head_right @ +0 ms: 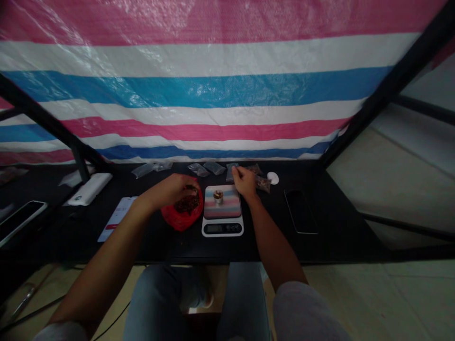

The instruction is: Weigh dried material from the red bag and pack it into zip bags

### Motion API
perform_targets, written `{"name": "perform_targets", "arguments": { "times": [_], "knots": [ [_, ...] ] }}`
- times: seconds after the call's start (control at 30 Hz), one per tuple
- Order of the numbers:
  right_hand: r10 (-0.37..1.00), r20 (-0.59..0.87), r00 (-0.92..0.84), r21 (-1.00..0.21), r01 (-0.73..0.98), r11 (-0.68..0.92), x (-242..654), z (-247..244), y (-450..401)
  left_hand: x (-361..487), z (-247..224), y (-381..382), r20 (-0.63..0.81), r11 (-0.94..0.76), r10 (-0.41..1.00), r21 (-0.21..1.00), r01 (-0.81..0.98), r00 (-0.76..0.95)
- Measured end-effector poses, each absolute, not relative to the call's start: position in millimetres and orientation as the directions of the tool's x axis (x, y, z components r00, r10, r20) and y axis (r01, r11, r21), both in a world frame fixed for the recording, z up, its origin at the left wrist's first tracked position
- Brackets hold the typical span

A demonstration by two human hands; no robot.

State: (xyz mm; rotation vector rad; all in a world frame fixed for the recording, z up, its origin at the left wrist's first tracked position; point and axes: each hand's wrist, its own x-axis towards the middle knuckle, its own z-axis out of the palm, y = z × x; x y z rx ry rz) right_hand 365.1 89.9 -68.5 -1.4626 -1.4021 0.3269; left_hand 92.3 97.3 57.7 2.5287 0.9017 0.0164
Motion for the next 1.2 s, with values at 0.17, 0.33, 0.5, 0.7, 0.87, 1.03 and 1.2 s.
{"name": "perform_targets", "arguments": {
  "times": [0.17, 0.33, 0.5, 0.7, 0.87, 1.03, 1.2],
  "knots": [
    [0.853, 0.441, 0.279, -0.790, 0.571, 0.221, 366, -69, 91, 131, 68, 93, -0.078, -0.737, 0.544, 0.433, 0.519, 0.836],
    [0.855, 0.434, 0.286, -0.791, 0.575, 0.209, 366, -69, 92, 157, 62, 89, -0.121, -0.754, 0.465, 0.465, 0.464, 0.877],
    [0.858, 0.423, 0.291, -0.797, 0.571, 0.199, 366, -65, 91, 162, 55, 87, -0.128, -0.788, 0.434, 0.426, 0.444, 0.892],
    [0.863, 0.414, 0.288, -0.798, 0.571, 0.192, 365, -62, 88, 158, 60, 81, -0.121, -0.798, 0.447, 0.393, 0.456, 0.886],
    [0.862, 0.423, 0.281, -0.792, 0.577, 0.201, 365, -63, 88, 156, 60, 79, -0.088, -0.787, 0.474, 0.403, 0.466, 0.876],
    [0.859, 0.436, 0.269, -0.788, 0.575, 0.220, 364, -66, 90, 157, 58, 79, -0.038, -0.790, 0.472, 0.426, 0.441, 0.881],
    [0.851, 0.455, 0.262, -0.782, 0.576, 0.240, 364, -68, 92, 159, 59, 77, -0.073, -0.770, 0.461, 0.462, 0.440, 0.884]
  ]
}}
